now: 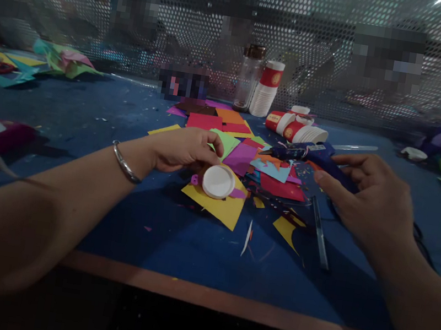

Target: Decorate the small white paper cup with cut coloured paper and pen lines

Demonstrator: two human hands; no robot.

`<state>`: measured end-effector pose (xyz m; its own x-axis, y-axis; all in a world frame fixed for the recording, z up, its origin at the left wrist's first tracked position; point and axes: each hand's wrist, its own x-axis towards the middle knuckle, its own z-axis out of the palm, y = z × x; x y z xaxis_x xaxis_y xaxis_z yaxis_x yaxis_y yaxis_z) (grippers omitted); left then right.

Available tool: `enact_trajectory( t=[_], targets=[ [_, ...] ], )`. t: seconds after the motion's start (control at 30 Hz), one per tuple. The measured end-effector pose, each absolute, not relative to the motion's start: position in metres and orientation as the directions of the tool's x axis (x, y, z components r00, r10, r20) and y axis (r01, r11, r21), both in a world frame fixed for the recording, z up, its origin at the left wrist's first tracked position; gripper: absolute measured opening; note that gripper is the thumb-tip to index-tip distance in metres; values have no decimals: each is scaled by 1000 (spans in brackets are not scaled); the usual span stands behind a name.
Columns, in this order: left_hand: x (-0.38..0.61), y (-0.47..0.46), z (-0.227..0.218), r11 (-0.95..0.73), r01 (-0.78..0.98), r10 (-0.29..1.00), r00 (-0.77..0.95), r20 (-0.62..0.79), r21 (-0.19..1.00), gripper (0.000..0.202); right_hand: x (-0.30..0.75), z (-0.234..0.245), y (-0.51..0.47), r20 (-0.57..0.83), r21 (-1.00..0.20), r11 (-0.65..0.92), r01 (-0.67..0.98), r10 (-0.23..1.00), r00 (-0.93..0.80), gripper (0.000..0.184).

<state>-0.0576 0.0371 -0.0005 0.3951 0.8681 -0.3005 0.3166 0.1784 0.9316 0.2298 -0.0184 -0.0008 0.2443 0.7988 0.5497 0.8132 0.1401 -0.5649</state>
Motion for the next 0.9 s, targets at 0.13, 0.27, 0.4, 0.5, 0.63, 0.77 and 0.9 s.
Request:
enact_trajectory(
  t=[0.13, 0.27, 0.4, 0.5, 0.63, 0.77, 0.9],
  targets=[
    [-60, 37, 3, 277, 209, 878, 341, -335, 938, 28, 230, 0, -19, 530, -566, 105, 818, 806, 263, 35],
    [-54, 38, 1, 306, 33, 930, 203, -306, 952, 23, 231, -1, -20, 539, -560, 115, 820, 802, 256, 36],
    [-50, 39, -4, 303, -30, 943, 151, -295, 953, 23, 232, -3, -19, 563, -550, 146, 823, 792, 236, 35],
    [-50, 36, -6, 271, 99, 943, 174, -285, 957, 20, 233, -3, -19, 557, -553, 144, 820, 796, 236, 36],
    [-56, 32, -1, 151, 438, 929, 245, -279, 886, 17, 232, -2, -19, 543, -572, 141, 808, 804, 244, 36],
    [-66, 29, 6, -9, 653, 874, 373, -312, 757, 20, 231, -2, -19, 523, -578, 127, 806, 816, 247, 36],
    [-77, 29, 12, -118, 730, 811, 462, -359, 673, 15, 231, -3, -18, 518, -558, 109, 823, 820, 242, 37]
  ],
)
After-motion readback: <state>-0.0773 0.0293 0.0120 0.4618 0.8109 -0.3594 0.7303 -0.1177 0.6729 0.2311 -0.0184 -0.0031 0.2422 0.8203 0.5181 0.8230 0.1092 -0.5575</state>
